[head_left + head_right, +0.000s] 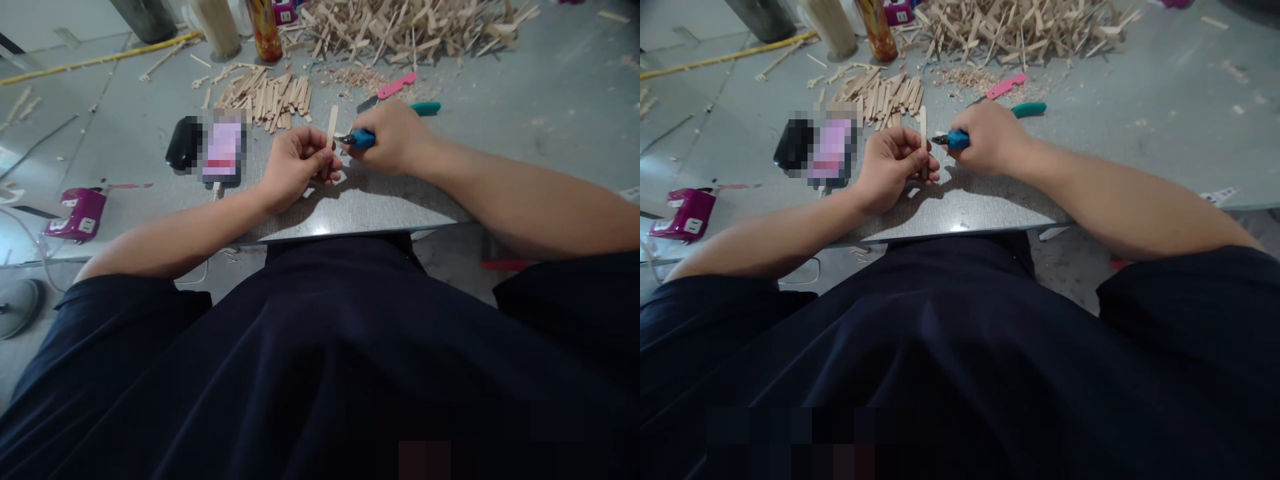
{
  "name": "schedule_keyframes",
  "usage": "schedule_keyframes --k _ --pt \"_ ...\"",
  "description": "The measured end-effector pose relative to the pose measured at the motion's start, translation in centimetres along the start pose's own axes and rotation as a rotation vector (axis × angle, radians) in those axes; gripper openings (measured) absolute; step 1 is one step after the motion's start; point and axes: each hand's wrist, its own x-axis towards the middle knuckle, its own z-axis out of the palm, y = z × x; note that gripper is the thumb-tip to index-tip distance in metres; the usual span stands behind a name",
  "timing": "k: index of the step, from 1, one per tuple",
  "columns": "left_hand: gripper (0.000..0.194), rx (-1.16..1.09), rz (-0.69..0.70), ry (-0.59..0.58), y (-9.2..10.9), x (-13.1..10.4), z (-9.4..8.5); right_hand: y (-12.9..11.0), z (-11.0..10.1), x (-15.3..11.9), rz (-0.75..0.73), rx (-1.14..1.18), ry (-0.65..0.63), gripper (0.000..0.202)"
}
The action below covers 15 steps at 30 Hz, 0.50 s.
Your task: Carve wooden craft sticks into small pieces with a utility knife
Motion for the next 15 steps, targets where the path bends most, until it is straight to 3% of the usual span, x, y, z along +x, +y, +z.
schedule_keyframes --k 11,15 --pt "0.027 -0.005 -0.060 -0.011 -0.4 0.0 -0.2 -0.3 0.1 -0.2 -0.054 0.075 -0.045 0.028" --pt "0.029 -0.017 -0.062 -0.066 -0.3 -0.3 -0.1 -1.1 -0.1 -0.9 0.028 0.121 -0.116 0.028"
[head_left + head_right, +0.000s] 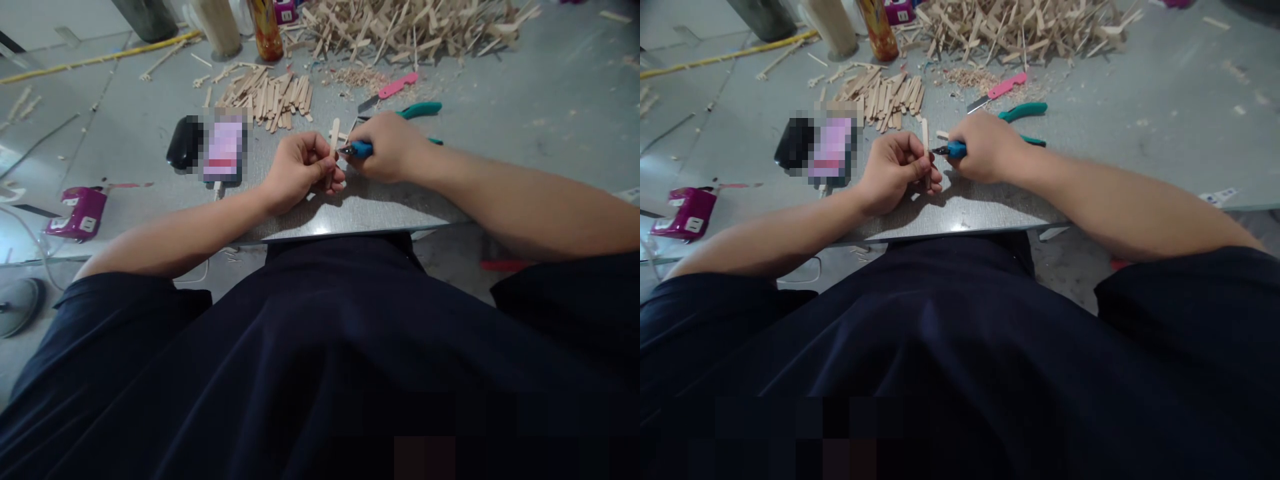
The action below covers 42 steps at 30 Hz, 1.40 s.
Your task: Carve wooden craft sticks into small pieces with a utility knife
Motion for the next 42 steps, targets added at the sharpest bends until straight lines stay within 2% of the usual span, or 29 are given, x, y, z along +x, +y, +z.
schedule_keyframes --k 6,11,15,19,25,29,32,38,42 --pt "0.033 -0.047 -0.033 -0.003 0.3 -0.2 0.4 -0.3 0.4 0.1 0.115 -0.043 0.099 0.036" --pt "0.032 -0.083 -0.029 0.001 0.5 -0.2 0.5 0.2 0.6 0.1 0.107 -0.140 0.202 0.040" --pt "0.028 -0.084 -0.014 0.014 0.3 0.1 0.3 0.6 0.6 -0.1 0.123 -0.097 0.237 0.042" --pt "0.024 -0.067 0.024 0.017 0.2 0.3 0.2 0.5 0.4 -0.1 0.200 0.006 0.223 0.053" --pt "0.028 -0.070 0.007 0.043 0.6 0.2 0.3 0.1 -0.1 -0.2 0.288 0.056 0.128 0.067" --pt "0.029 -0.069 -0.012 0.058 0.6 0.2 0.3 0.2 -0.1 -0.3 0.264 0.089 0.131 0.064" --pt "0.028 -0.054 -0.013 0.057 0.4 0.4 0.0 0.4 0.2 -0.1 0.227 0.099 0.151 0.054" --pt "0.027 -0.027 0.016 0.056 0.2 0.6 -0.2 0.8 0.6 0.5 0.089 -0.081 0.153 0.033" --pt "0.023 -0.019 0.055 0.028 0.3 0.4 -0.3 0.8 0.3 0.5 0.075 -0.088 0.107 0.026"
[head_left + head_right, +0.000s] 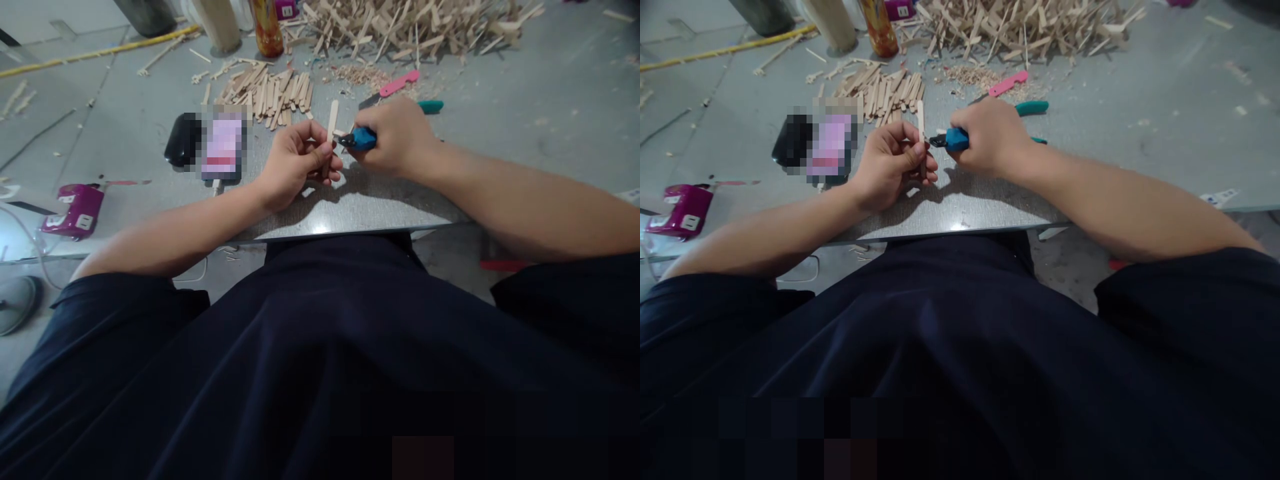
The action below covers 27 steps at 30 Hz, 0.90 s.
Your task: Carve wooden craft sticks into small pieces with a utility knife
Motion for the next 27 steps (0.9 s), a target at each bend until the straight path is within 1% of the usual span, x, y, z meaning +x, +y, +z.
schedule_keyframes --k 7,9,13,15,19,24,27 --pt "0.023 -0.028 0.047 -0.057 -0.08 -0.05 -0.24 0.18 -0.13 -0.41 0.016 0.156 0.041 0.032" --pt "0.023 -0.013 0.032 -0.041 -0.06 -0.04 -0.23 0.26 0.05 -0.30 -0.008 0.119 0.051 0.031" --pt "0.022 0.011 -0.005 -0.017 0.10 -0.08 -0.15 0.23 0.32 0.07 -0.074 -0.040 0.073 0.025" --pt "0.022 0.023 -0.021 -0.014 0.13 -0.08 -0.16 0.14 0.34 0.18 -0.082 -0.064 0.076 0.020" --pt "0.026 0.030 -0.020 -0.008 0.02 -0.03 -0.25 -0.02 0.20 0.10 -0.117 -0.143 0.066 0.019" --pt "0.029 0.032 -0.008 -0.016 0.07 -0.11 -0.29 -0.05 -0.02 -0.14 -0.130 -0.119 0.069 0.019" --pt "0.029 0.030 0.001 -0.021 0.09 -0.14 -0.27 0.05 0.04 0.04 -0.158 -0.156 0.074 0.016"
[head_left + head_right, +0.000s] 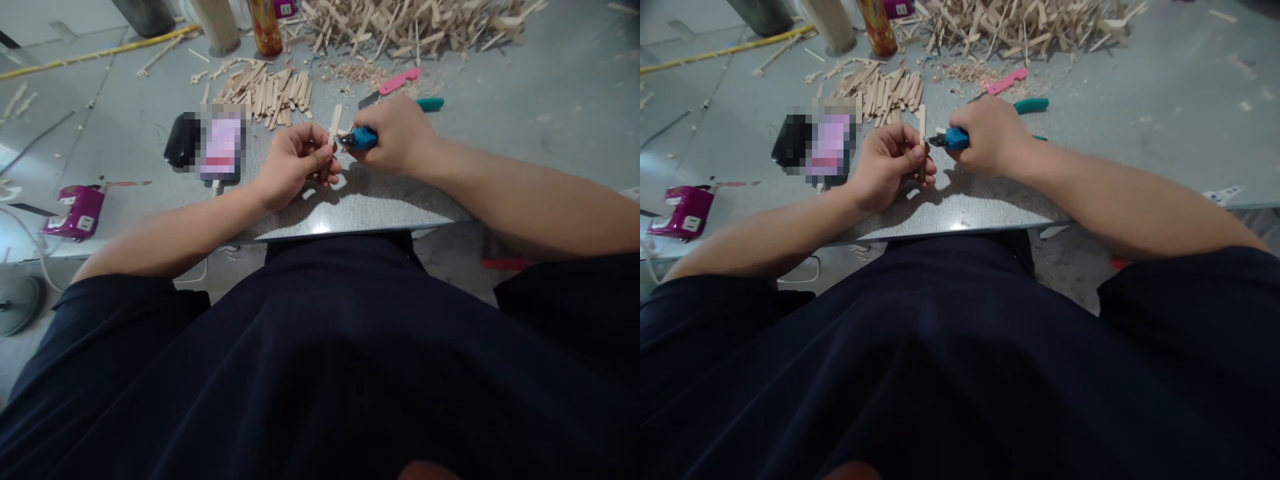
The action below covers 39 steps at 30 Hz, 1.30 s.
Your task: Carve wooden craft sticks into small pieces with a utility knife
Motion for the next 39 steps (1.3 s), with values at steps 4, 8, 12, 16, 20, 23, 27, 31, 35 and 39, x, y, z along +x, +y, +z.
schedule_keyframes --k 4,8,12,16,20,23,27,31,35,39 --pt "0.028 0.007 0.005 0.003 0.0 0.0 0.0 0.1 0.2 0.2 -0.026 -0.032 0.007 0.012" --pt "0.028 0.024 -0.019 0.015 0.0 0.0 0.0 0.1 0.2 0.1 -0.022 -0.009 0.023 0.013" --pt "0.029 0.015 -0.015 0.017 0.1 0.0 -0.1 0.1 0.1 0.0 -0.010 0.014 0.027 0.014" --pt "0.028 0.015 0.005 0.007 0.0 0.0 -0.2 0.2 -0.1 -0.2 0.008 0.114 0.005 0.019" --pt "0.026 0.021 0.012 -0.008 0.0 -0.1 -0.2 0.3 -0.2 -0.2 0.017 0.212 -0.030 0.023" --pt "0.027 0.022 0.017 -0.009 0.0 -0.1 -0.2 0.3 -0.2 -0.2 0.048 0.258 -0.072 0.029" --pt "0.027 0.030 0.012 -0.015 -0.1 0.0 -0.2 0.3 0.1 0.1 0.034 0.269 -0.113 0.039" --pt "0.024 0.051 -0.013 -0.032 -0.2 0.0 -0.3 0.2 0.2 0.1 0.005 0.257 -0.119 0.042" --pt "0.026 0.040 -0.024 -0.002 -0.1 -0.2 -0.1 -0.6 -0.1 -0.4 0.079 0.282 -0.147 0.029" --pt "0.025 0.040 -0.040 0.018 -0.2 -0.4 0.1 -1.5 -0.4 -0.8 0.123 0.273 -0.160 0.020"
